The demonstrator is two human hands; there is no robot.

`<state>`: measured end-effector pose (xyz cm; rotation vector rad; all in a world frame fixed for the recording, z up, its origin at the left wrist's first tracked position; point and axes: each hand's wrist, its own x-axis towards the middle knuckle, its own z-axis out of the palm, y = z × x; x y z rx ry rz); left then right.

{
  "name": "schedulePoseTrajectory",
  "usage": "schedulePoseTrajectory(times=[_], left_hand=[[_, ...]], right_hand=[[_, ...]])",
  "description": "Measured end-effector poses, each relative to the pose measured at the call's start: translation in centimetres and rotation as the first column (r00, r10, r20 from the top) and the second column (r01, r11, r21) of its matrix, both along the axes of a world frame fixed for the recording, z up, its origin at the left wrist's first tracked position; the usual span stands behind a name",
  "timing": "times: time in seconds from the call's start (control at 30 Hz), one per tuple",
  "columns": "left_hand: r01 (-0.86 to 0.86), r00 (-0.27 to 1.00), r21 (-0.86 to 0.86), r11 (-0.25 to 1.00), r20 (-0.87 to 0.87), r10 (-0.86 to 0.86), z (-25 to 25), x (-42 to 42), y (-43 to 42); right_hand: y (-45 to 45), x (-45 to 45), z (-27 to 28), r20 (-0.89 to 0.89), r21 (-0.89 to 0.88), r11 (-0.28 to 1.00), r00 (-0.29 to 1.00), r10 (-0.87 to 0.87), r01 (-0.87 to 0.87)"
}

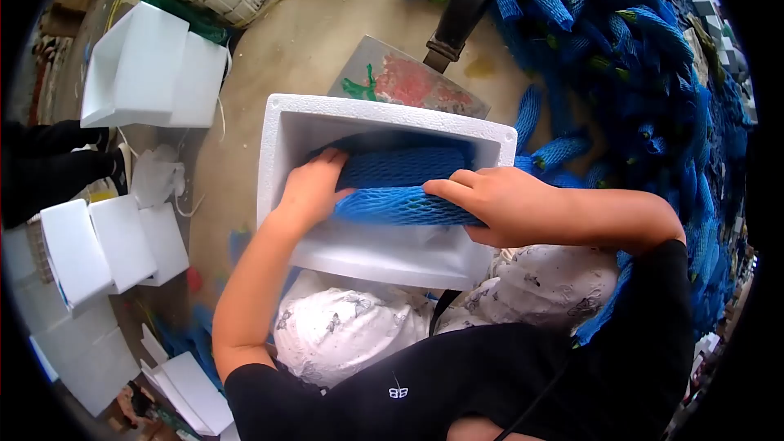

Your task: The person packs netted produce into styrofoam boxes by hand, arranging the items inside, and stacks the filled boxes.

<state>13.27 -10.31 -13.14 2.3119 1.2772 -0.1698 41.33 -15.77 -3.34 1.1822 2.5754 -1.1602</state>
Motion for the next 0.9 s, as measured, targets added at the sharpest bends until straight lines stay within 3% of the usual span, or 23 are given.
schedulePoseTrajectory(times=[0.07, 0.1, 0.13, 0.2, 0.23, 0.27, 0.3, 0.33, 0.43, 0.47, 0.5, 0.53, 0.57, 0.63, 0.67, 0.7, 0.77, 0.83, 0.87, 0.9], left_hand=[[0.07, 0.995, 0.039, 0.997, -0.068, -0.067, 0.7, 0.8, 0.6], [0.069, 0.995, 0.038, 0.997, -0.068, -0.066, 0.5, 1.3, 1.5], [0.151, 0.988, 0.241, 0.959, -0.057, -0.141, 0.0, 1.7, 2.3], [0.226, 0.968, 0.597, 0.77, -0.05, -0.245, -1.1, 2.0, 2.8], [0.225, 0.968, 0.599, 0.768, -0.052, -0.244, -1.2, 2.0, 2.6], [0.097, 0.987, 0.516, 0.851, 0.058, -0.147, -1.2, 2.2, 2.3], [-0.028, 0.987, 0.412, 0.911, 0.158, -0.042, -1.4, 2.4, 2.2], [-0.148, 0.973, 0.229, 0.962, 0.208, 0.101, -1.7, 2.2, 2.5], [-0.118, 0.939, -0.017, 0.993, 0.324, 0.118, -1.1, 0.9, 4.1], [-0.12, 0.938, -0.016, 0.993, 0.327, 0.118, -1.3, 0.8, 4.2], [-0.078, 0.953, 0.1, 0.992, 0.301, 0.044, -1.8, 0.8, 3.7], [-0.028, 0.965, 0.214, 0.976, 0.262, -0.03, -1.7, 0.8, 3.3], [-0.029, 0.965, 0.216, 0.976, 0.262, -0.029, -1.4, 0.3, 3.2], [-0.083, 0.934, 0.021, 0.996, 0.35, 0.071, 0.5, -0.6, 2.3], [-0.042, 0.957, 0.212, 0.976, 0.288, -0.021, -2.0, -1.8, 1.9], [-0.039, 0.957, 0.207, 0.978, 0.288, -0.023, -2.0, -1.3, 2.4], [-0.082, 0.984, -0.049, 0.995, 0.151, 0.089, -1.5, 0.2, 3.6], [0.004, 0.997, 0.281, 0.96, 0.073, -0.026, -2.1, 1.7, 3.4], [0.045, 0.995, 0.453, 0.891, 0.058, -0.08, -2.5, 2.2, 3.9], [0.086, 0.991, 0.595, 0.799, 0.029, -0.128, -2.9, 2.4, 3.7]], right_hand=[[0.9, -1.0, -0.4, 0.077, -0.098, 0.983, 0.983, 0.164, -0.156], [1.0, -1.4, -0.3, 0.035, -0.14, 0.978, 0.986, 0.163, -0.156], [0.7, -1.8, -1.0, 0.014, -0.1, 0.986, 0.991, 0.133, -0.131], [-0.2, -2.6, -3.9, -0.047, -0.007, 1.0, 0.999, 0.017, -0.017], [-0.2, -3.2, -4.9, -0.093, 0.048, 0.996, 0.993, -0.071, 0.076], [0.2, -3.8, -6.0, 0.056, -0.013, 0.992, 0.991, -0.124, 0.125], [1.5, -4.5, -5.9, 0.07, -0.133, 0.971, 0.979, -0.19, 0.198], [1.9, -5.4, -6.3, 0.06, -0.07, 0.982, 0.983, -0.171, 0.175], [1.7, -7.9, -8.8, -0.044, 0.276, 0.961, 0.999, 0.027, -0.013], [1.6, -8.8, -9.8, -0.126, 0.449, 0.892, 0.992, -0.005, 0.061], [1.1, -8.5, -11.3, -0.127, 0.44, 0.896, 0.992, -0.001, 0.058], [0.6, -7.9, -12.7, -0.138, 0.548, 0.835, 0.99, 0.042, 0.041], [0.6, -7.2, -14.0, -0.138, 0.656, 0.754, 0.987, 0.086, 0.026], [0.8, -6.3, -12.3, -0.189, 0.625, 0.777, 0.981, 0.052, 0.079], [1.2, -5.5, -11.0, -0.045, 0.602, 0.797, 0.994, 0.099, -0.052], [1.3, -4.8, -10.2, 0.094, 0.553, 0.813, 0.984, 0.154, -0.18], [1.2, -3.9, -10.3, 0.157, 0.629, 0.751, 0.979, 0.13, -0.201], [1.9, -3.3, -11.3, 0.098, 0.501, 0.843, 0.981, 0.167, -0.193], [1.7, -3.3, -12.0, 0.029, 0.525, 0.835, 0.984, 0.174, -0.163], [1.3, -3.8, -11.4, 0.183, 0.437, 0.86, 0.963, 0.2, -0.262]])
